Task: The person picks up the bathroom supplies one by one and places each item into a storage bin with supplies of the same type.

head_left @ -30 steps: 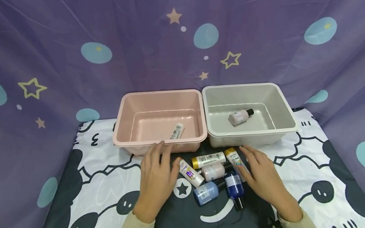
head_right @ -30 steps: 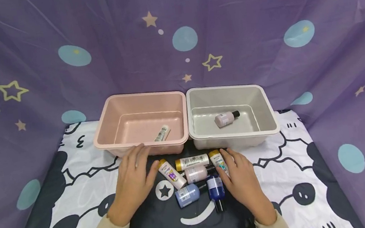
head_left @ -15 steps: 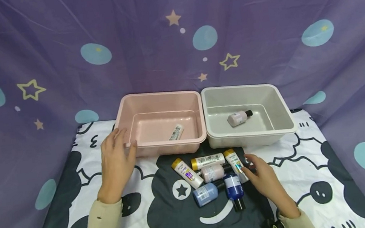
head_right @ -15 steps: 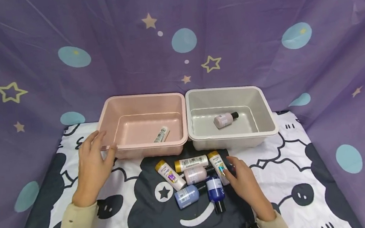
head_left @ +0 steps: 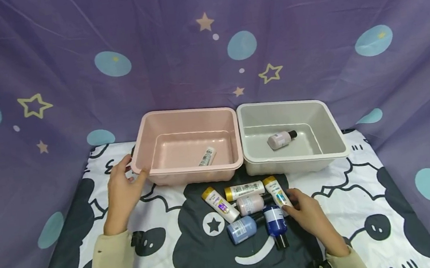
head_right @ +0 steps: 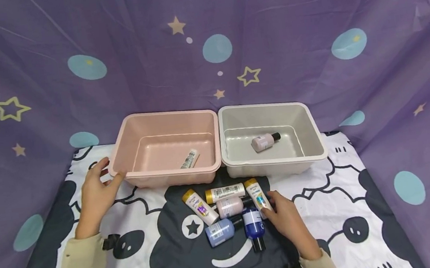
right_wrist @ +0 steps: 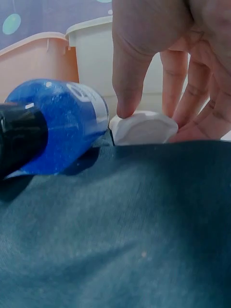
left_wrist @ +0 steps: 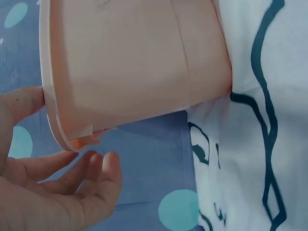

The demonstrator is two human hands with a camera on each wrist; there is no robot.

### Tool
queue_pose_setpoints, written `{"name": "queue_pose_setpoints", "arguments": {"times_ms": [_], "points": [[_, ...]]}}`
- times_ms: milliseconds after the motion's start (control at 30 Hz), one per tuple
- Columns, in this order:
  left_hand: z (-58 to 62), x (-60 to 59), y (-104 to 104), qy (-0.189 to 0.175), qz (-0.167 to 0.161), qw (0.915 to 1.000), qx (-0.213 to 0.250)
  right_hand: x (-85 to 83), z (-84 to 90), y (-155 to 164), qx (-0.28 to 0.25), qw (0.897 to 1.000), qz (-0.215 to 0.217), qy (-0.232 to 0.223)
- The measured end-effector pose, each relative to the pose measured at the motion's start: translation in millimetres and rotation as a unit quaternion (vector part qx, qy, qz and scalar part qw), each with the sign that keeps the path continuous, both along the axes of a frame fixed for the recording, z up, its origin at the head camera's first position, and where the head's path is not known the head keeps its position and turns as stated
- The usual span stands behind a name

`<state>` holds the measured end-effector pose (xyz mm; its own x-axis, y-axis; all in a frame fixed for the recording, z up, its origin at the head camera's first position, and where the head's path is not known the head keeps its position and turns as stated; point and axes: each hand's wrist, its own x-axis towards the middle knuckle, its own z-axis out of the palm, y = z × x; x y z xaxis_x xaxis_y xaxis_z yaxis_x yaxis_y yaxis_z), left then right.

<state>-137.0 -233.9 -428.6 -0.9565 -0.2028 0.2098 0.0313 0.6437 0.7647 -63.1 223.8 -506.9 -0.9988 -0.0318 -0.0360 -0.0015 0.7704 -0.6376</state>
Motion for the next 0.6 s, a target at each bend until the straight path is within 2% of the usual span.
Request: {"name": "queue_pose_setpoints", "arguments": {"times_ms": [200,333,600], "points": [[1.3,0.4,-2.7,-0.028,-0.001,0.9988,0.039,-0.4,0.9,-2.5,0.006,1.0,0.001,-0.004],[2.6,0.8,-2.4,-0.031,-0.001,0.9984,0.047,-0.5,1.3,-3.6,0.004,1.0,-0.004,-0.011],[-3.0,-1.3,-2.9,-0.029,0.003,0.9984,0.048,1.0,-0.7,-3.8,-0.027,0.999,-0.019,-0.009]]}}
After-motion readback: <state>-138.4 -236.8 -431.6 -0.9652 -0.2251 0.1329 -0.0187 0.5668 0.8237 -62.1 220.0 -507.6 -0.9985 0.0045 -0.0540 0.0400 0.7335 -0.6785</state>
